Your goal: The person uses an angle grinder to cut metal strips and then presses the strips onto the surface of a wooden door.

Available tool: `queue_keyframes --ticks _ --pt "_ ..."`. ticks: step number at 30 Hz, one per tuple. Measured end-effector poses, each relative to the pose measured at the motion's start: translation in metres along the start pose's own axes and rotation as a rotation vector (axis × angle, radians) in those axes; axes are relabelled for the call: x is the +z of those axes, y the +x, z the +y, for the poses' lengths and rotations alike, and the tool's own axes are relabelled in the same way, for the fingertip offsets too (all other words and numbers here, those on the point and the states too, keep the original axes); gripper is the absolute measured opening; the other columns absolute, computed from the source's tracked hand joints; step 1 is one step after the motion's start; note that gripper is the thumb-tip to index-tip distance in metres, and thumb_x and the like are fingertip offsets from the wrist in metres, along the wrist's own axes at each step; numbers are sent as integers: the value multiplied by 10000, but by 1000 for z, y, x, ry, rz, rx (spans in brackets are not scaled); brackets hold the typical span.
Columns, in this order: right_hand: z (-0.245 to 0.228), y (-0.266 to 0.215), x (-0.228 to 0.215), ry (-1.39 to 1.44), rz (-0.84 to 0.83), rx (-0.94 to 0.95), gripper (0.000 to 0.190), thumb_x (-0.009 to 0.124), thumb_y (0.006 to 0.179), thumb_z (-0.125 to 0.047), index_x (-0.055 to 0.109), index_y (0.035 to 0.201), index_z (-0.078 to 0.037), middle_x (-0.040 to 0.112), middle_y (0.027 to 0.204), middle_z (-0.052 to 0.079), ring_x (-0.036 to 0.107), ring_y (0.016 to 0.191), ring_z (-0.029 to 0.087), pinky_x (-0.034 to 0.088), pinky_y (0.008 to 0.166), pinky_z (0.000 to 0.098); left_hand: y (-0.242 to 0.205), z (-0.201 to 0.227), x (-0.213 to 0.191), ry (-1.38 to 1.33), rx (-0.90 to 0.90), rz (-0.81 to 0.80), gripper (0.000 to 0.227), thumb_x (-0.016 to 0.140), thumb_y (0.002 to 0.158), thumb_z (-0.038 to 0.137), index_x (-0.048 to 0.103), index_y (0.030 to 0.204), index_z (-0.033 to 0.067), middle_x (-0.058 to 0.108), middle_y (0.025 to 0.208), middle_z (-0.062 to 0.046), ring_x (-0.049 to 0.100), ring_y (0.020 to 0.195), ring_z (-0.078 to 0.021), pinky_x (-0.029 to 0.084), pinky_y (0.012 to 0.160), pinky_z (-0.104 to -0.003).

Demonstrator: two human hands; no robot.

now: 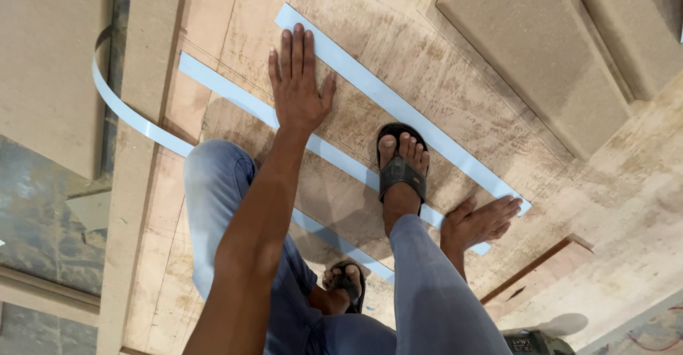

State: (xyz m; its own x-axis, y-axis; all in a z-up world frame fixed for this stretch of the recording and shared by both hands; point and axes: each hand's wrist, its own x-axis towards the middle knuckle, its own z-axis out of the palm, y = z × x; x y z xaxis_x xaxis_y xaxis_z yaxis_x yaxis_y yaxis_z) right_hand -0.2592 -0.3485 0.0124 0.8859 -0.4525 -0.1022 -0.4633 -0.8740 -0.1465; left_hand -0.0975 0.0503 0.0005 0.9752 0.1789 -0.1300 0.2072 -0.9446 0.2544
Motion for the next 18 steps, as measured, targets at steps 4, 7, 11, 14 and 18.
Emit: queue_keyframes --ticks 4,7,11,14,18 --pt "-2 -1 -1 -11 -13 5 750 295 1117 -461 142 1654 41 106 1741 256 68 1632 392 34 1303 559 1 0 1 20 -2 -14 736 415 1118 512 171 1673 96 131 1745 -72 96 1620 -248 82 1326 -522" --pt "-4 -1 -1 -13 -22 7 757 278 1116 -477 139 1654 37 100 1741 254 62 1632 390 34 1302 561 1 0 2 18 -8 -9 732 416 1120 508 172 1678 101 128 1750 -65 92 1626 -243 82 1334 -517" --pt "-6 -2 -2 -20 -33 12 767 256 1115 -500 134 1655 32 91 1742 250 54 1631 388 34 1301 563 1 -2 5 12 -4 -5 731 425 1116 500 179 1675 97 137 1748 -73 100 1624 -250 81 1329 -524" --pt "-6 0 -2 -26 -40 16 776 239 1114 -517 130 1656 28 85 1742 248 49 1631 387 34 1301 565 0 -2 8 -1 16 48 727 434 1119 490 179 1678 101 138 1752 -73 103 1631 -252 77 1334 -526" --pt "-8 0 -4 -18 -39 21 790 209 1115 -551 124 1655 20 80 1744 239 46 1632 379 38 1304 561 1 0 5 -3 20 64 718 438 1127 485 190 1685 107 146 1759 -68 108 1642 -251 78 1341 -523"
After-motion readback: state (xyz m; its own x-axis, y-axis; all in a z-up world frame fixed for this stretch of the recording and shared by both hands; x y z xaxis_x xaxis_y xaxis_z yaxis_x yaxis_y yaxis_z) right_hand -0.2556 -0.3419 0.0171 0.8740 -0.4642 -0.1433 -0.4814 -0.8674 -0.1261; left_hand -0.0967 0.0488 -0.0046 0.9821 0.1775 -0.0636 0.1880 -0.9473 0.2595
